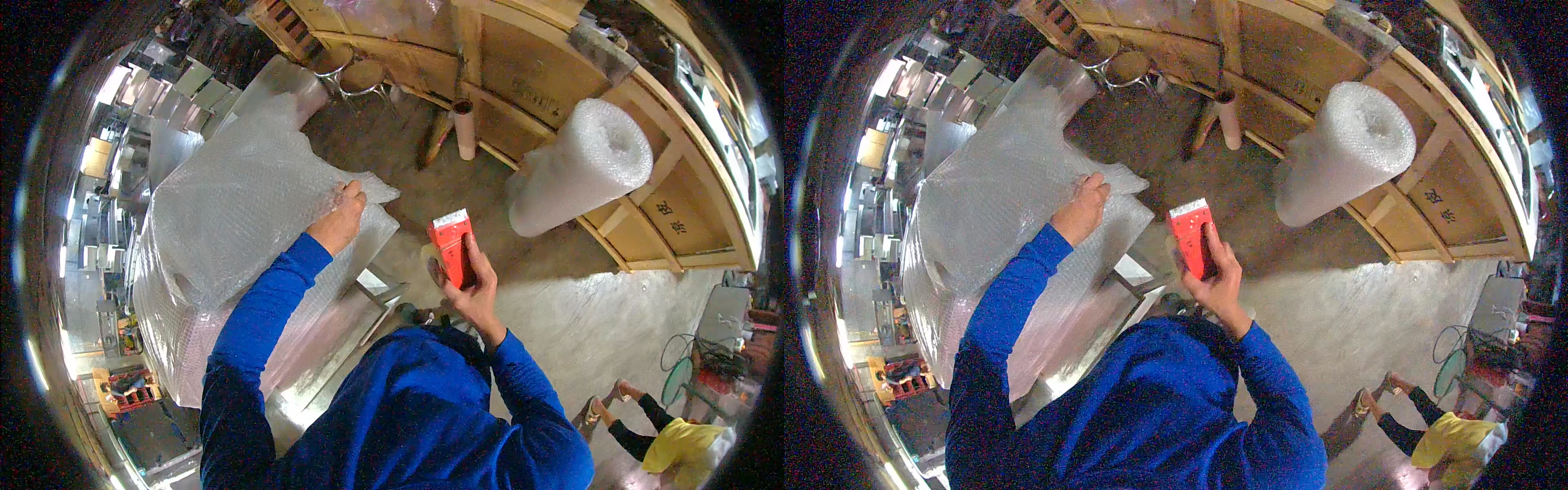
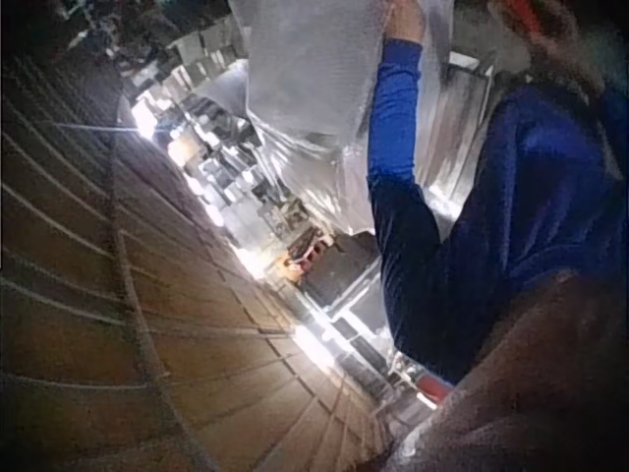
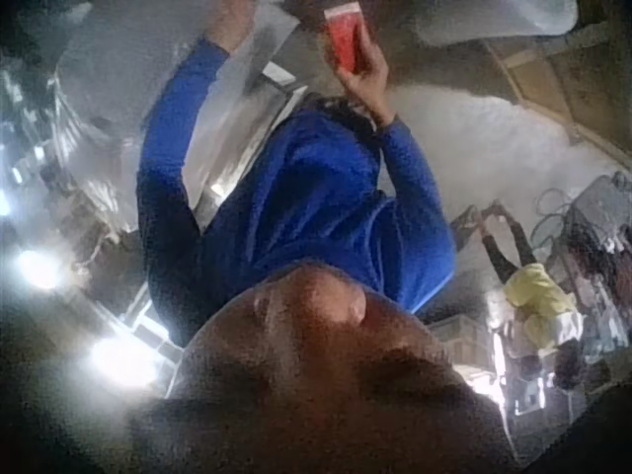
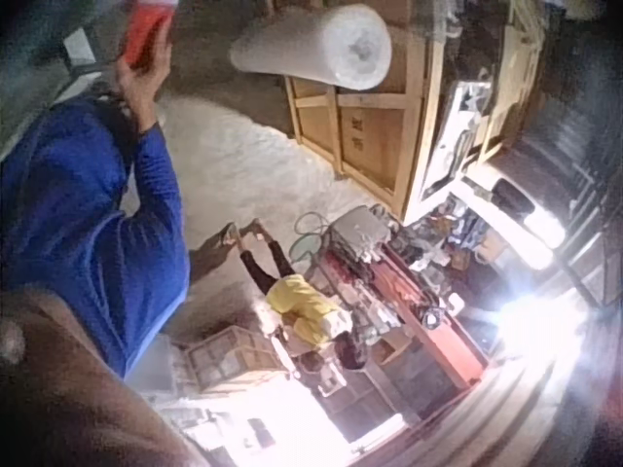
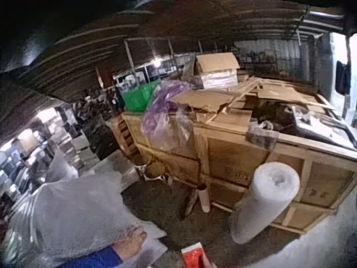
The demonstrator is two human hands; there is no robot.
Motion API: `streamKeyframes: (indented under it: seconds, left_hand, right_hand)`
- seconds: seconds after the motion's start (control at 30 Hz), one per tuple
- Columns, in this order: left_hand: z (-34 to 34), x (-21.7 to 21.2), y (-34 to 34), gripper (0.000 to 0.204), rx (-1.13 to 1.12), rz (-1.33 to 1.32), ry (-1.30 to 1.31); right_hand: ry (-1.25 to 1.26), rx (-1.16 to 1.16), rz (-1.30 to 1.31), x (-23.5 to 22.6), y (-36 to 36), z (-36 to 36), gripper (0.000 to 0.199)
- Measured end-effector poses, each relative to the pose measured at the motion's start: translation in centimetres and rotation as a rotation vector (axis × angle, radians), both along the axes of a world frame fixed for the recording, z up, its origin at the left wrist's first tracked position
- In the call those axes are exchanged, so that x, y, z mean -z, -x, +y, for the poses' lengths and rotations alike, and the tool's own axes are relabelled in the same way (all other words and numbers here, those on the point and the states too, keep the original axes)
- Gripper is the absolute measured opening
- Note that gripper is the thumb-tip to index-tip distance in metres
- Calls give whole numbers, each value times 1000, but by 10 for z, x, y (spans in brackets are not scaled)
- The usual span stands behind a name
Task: The person wraps a large upholstered chair in bubble wrap and secures it with packing tape. They repeatedly fold the bubble wrap over the chair and apply tape to hold the layers in place.
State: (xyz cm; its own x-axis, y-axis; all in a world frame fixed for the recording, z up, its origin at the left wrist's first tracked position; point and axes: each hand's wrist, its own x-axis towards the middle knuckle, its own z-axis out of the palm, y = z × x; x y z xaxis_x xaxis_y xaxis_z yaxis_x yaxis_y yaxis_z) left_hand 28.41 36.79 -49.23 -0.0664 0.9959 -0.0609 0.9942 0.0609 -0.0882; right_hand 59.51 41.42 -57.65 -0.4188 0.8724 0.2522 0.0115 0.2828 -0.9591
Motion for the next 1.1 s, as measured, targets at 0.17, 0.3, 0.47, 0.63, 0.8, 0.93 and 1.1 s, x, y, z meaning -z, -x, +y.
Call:
streamKeyframes:
  seconds: [0.17, 0.3, 0.47, 0.63, 0.8, 0.93, 1.1]
  left_hand:
    - [29, -29, 10, 38, -85, -412, -164]
    - [58, -65, 24, 57, -608, -973, 117]
    - [74, -60, 33, 51, -589, -1331, 280]
    - [76, -40, 39, 32, -592, -1373, 185]
    - [72, -41, 36, 27, -611, -1658, 178]
    - [70, -43, 40, 25, -628, -1750, 248]
    - [65, -36, 41, 25, -664, -1695, 257]
  right_hand:
    - [208, -187, 197, -18, 25, 26, 89]
    - [-30, -360, 106, -48, 54, 69, 87]
    - [-129, -430, -8, -78, 79, 95, 82]
    - [-164, -405, 77, -78, 88, 98, 81]
    - [-104, -430, -17, -72, 90, 96, 79]
    - [-142, -414, 28, -72, 90, 96, 79]
    - [-189, -456, -45, -71, 84, 101, 82]
